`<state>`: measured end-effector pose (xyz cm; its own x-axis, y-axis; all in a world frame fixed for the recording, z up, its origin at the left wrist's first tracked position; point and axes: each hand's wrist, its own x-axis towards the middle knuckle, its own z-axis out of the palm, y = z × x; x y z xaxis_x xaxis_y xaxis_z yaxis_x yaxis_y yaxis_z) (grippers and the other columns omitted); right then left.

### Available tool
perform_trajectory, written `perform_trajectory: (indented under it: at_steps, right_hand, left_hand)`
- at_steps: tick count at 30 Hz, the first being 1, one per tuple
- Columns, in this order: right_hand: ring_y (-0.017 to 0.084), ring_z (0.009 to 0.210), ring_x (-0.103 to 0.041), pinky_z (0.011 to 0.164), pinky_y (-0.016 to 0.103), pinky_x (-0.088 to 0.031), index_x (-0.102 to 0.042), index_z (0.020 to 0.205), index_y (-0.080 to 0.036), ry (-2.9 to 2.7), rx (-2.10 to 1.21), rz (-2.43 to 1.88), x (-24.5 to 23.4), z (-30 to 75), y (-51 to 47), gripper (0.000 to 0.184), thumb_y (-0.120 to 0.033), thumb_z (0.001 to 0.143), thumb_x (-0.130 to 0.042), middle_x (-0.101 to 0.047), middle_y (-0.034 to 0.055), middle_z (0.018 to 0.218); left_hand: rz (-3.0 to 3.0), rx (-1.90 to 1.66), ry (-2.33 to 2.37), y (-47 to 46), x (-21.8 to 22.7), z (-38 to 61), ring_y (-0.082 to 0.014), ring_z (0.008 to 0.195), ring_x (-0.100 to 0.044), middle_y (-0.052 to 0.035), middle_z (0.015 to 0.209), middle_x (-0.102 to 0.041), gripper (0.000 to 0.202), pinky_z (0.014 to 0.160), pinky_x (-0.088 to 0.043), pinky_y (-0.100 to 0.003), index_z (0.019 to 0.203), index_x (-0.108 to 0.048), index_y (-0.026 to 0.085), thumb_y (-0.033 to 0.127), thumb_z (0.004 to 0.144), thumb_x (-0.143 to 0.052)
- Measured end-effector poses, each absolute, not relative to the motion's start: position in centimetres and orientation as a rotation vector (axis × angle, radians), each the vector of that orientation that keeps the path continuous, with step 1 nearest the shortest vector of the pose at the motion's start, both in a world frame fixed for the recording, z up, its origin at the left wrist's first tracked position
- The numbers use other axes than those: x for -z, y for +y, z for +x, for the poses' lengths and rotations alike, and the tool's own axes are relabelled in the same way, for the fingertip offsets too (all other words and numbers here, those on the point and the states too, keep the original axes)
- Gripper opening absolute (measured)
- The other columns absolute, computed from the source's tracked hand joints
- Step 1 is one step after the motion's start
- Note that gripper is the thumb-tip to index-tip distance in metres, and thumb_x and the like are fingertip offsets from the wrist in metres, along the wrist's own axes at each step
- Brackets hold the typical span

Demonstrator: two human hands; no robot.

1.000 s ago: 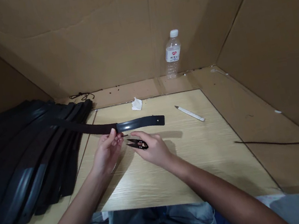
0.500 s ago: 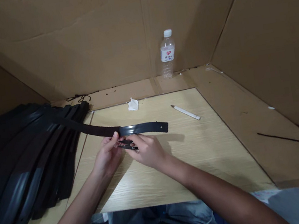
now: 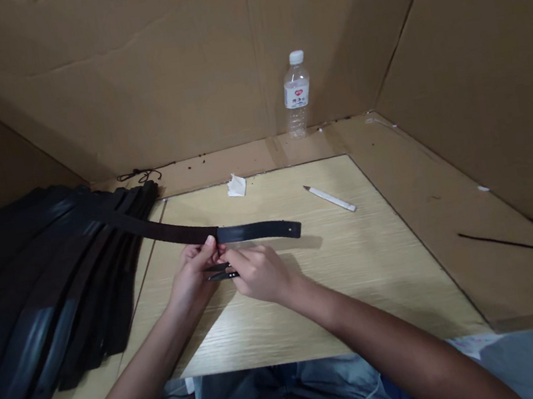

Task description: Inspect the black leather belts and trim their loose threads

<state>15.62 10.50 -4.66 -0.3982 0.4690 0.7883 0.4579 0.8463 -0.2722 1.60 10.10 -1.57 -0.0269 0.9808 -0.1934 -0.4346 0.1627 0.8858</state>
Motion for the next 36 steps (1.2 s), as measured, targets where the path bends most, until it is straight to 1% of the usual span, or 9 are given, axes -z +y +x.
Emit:
perform_trajectory:
  at_steps: [2,5,8,11,16,24,29,33,36]
  right_hand:
    - [0.009,0.069,-0.061,0.062,0.019,-0.047,-0.057,0.088,-0.012,-2.055,-0.011,-0.653,4.3,15.7,10.4,0.023,-0.006,0.076,-0.038,-0.063,0.0013,0.076]
    - [0.008,0.074,-0.061,0.065,0.018,-0.047,-0.056,0.088,-0.011,-2.037,0.018,-0.621,3.8,16.0,10.4,0.024,-0.004,0.075,-0.038,-0.063,0.0020,0.081]
    - [0.006,0.070,-0.059,0.062,0.017,-0.045,-0.056,0.088,-0.011,-2.057,0.057,-0.616,3.2,16.5,10.6,0.024,-0.003,0.074,-0.038,-0.062,0.0005,0.079]
    - [0.006,0.063,-0.056,0.057,0.019,-0.041,-0.055,0.085,-0.011,-2.106,0.133,-0.606,2.9,17.0,10.7,0.021,-0.005,0.077,-0.037,-0.059,-0.0004,0.072]
    - [0.007,0.061,-0.053,0.055,0.022,-0.037,-0.055,0.080,-0.011,-2.128,0.223,-0.588,2.5,17.1,10.6,0.020,-0.007,0.083,-0.035,-0.057,0.0002,0.069]
    - [0.007,0.063,-0.054,0.055,0.022,-0.034,-0.056,0.083,-0.013,-2.112,0.248,-0.670,1.9,18.2,10.9,0.020,-0.007,0.082,-0.037,-0.058,-0.0015,0.071]
    - [0.006,0.059,-0.050,0.054,0.023,-0.031,-0.052,0.080,-0.014,-2.117,0.278,-0.612,1.5,18.1,10.4,0.017,-0.007,0.086,-0.037,-0.054,-0.0019,0.065]
    - [0.007,0.056,-0.046,0.053,0.024,-0.029,-0.046,0.075,-0.014,-2.174,0.403,-0.546,1.6,17.2,9.8,0.017,-0.010,0.090,-0.042,-0.050,-0.0016,0.062]
    - [0.006,0.055,-0.045,0.052,0.024,-0.028,-0.042,0.073,-0.014,-2.185,0.452,-0.540,1.7,17.0,9.8,0.018,-0.011,0.091,-0.044,-0.049,-0.0012,0.063]
  left_hand:
    - [0.770,-1.295,1.083,10.1,1.7,1.6,-0.0096,0.051,-0.054,-0.0031,0.059,-0.062,0.034,0.052,-0.042,-0.022,0.061,-0.063,0.011,0.040,0.062,-0.081]
    - [0.912,-1.291,1.163,10.1,1.8,1.6,-0.0112,0.053,-0.055,-0.0040,0.061,-0.063,0.034,0.052,-0.040,-0.022,0.064,-0.064,0.010,0.041,0.064,-0.079]
    - [1.020,-1.302,1.168,10.1,1.8,1.5,-0.0107,0.053,-0.053,-0.0028,0.059,-0.061,0.033,0.051,-0.038,-0.022,0.065,-0.063,0.011,0.040,0.064,-0.079]
    - [1.027,-1.295,1.162,10.2,1.8,1.3,-0.0102,0.054,-0.052,-0.0021,0.059,-0.060,0.032,0.052,-0.037,-0.022,0.065,-0.062,0.012,0.040,0.067,-0.076]
    - [0.996,-1.277,1.116,10.3,1.9,1.2,-0.0089,0.052,-0.048,-0.0006,0.056,-0.055,0.033,0.053,-0.036,-0.022,0.061,-0.059,0.012,0.040,0.069,-0.075]
    - [1.278,-1.217,1.122,10.1,2.3,1.0,-0.0121,0.061,-0.053,-0.0038,0.065,-0.063,0.028,0.060,-0.039,-0.023,0.068,-0.064,0.012,0.038,0.075,-0.071]
    - [1.171,-1.185,1.045,10.3,2.7,0.7,-0.0106,0.059,-0.050,-0.0019,0.063,-0.059,0.030,0.059,-0.038,-0.022,0.065,-0.059,0.013,0.038,0.078,-0.068]
    - [1.096,-1.244,1.002,10.3,2.6,0.6,-0.0099,0.058,-0.049,-0.0010,0.062,-0.058,0.025,0.058,-0.037,-0.022,0.068,-0.062,0.013,0.035,0.075,-0.072]
    - [1.043,-1.249,1.026,10.4,2.2,0.6,-0.0104,0.057,-0.050,-0.0011,0.059,-0.057,0.027,0.058,-0.038,-0.023,0.063,-0.062,0.013,0.035,0.072,-0.074]
